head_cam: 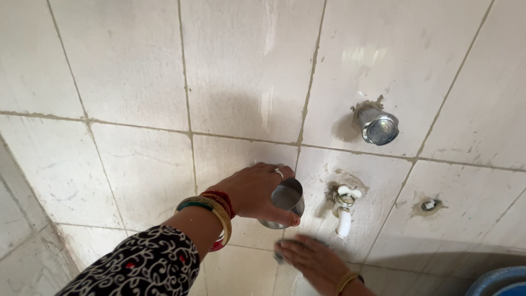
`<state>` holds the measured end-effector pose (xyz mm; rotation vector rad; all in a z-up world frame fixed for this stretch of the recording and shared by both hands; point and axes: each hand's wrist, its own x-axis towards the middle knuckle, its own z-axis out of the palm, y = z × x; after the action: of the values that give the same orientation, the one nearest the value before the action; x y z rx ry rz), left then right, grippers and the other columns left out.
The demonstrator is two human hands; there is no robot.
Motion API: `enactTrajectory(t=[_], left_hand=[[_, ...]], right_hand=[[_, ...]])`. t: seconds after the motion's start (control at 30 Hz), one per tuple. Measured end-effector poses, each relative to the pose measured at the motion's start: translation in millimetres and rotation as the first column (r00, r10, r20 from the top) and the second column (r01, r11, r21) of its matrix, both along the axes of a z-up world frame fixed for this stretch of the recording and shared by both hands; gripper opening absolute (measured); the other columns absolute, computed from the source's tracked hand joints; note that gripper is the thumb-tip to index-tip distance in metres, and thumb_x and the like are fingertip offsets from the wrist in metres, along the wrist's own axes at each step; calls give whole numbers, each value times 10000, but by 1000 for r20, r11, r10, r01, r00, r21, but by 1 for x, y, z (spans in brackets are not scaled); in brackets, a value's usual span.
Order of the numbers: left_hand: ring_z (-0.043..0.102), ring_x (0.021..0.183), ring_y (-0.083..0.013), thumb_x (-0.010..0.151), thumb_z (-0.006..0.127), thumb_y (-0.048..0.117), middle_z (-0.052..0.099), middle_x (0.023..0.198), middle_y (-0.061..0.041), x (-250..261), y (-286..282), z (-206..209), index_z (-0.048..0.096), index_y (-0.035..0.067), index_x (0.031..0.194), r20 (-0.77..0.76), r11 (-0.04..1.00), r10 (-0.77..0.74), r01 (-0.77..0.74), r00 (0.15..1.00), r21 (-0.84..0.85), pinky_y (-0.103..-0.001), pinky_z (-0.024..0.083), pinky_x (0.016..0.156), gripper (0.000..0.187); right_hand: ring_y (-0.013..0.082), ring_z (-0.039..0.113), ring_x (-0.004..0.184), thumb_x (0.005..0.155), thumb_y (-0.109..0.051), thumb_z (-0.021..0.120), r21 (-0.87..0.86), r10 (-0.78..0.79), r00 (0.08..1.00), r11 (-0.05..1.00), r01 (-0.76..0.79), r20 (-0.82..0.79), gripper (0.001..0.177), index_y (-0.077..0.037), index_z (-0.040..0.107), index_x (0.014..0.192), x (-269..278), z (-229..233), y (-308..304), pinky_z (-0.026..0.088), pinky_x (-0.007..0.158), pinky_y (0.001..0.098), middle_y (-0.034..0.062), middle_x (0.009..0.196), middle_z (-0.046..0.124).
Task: The person scrubs a white tiled bathroom wall using a small metal bowl and a steel wool pad.
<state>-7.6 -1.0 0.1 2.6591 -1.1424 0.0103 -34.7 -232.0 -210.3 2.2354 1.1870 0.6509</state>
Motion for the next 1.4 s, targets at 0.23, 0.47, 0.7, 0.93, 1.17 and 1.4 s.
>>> enactTrajectory(t=[0.23,0.47,0.7,0.93,1.17,1.4], left_hand=[[505,1319,-325,664,687,728,600,1349,-150,3,1,-2,497,81,1417,7,999,-31,31,1000,-12,-453,460,1072,1011],[456,1346,-350,657,735,708,553,1387,-188,5,1,-4,463,53,1437,71,998,-67,69,995,-14,-467,429,1072,1055],[516,1318,-323,669,667,715,634,1320,-148,3,-4,-2,553,101,1370,22,998,-59,59,998,23,-460,482,1054,939],[485,1334,-333,658,705,706,598,1343,-162,4,-5,-1,501,84,1404,67,998,-47,44,997,44,-467,457,1066,992],[488,1355,-313,672,670,716,624,1331,-151,4,-1,-3,533,85,1398,46,999,-32,32,998,3,-440,460,1086,972],[462,1358,-312,652,697,699,578,1378,-141,-1,-5,-4,492,94,1426,65,999,5,-8,998,40,-449,428,1087,1004]], right_hand=[[302,231,1508,953,-350,549,511,-319,937,834,206,143,606,105,538,1353,-2,74,18,202,1216,454,250,1546,366],[226,266,1478,830,-175,541,91,-125,989,989,118,76,620,-68,545,1441,3,-3,6,199,1200,498,57,1599,375],[296,267,1511,933,-292,615,614,-253,955,782,109,152,578,-48,468,1436,3,61,8,220,1212,489,132,1632,267],[216,220,1556,849,-223,616,38,-264,951,961,273,-161,738,-103,372,1535,-9,17,18,149,1216,506,29,1688,249],[313,331,1481,947,-216,593,451,-187,981,881,140,60,363,-83,606,1285,5,56,5,169,1246,545,81,1468,470],[154,418,1419,829,-186,609,93,175,959,975,-199,221,516,-117,638,1339,21,50,-22,241,1228,479,-4,1464,560]])
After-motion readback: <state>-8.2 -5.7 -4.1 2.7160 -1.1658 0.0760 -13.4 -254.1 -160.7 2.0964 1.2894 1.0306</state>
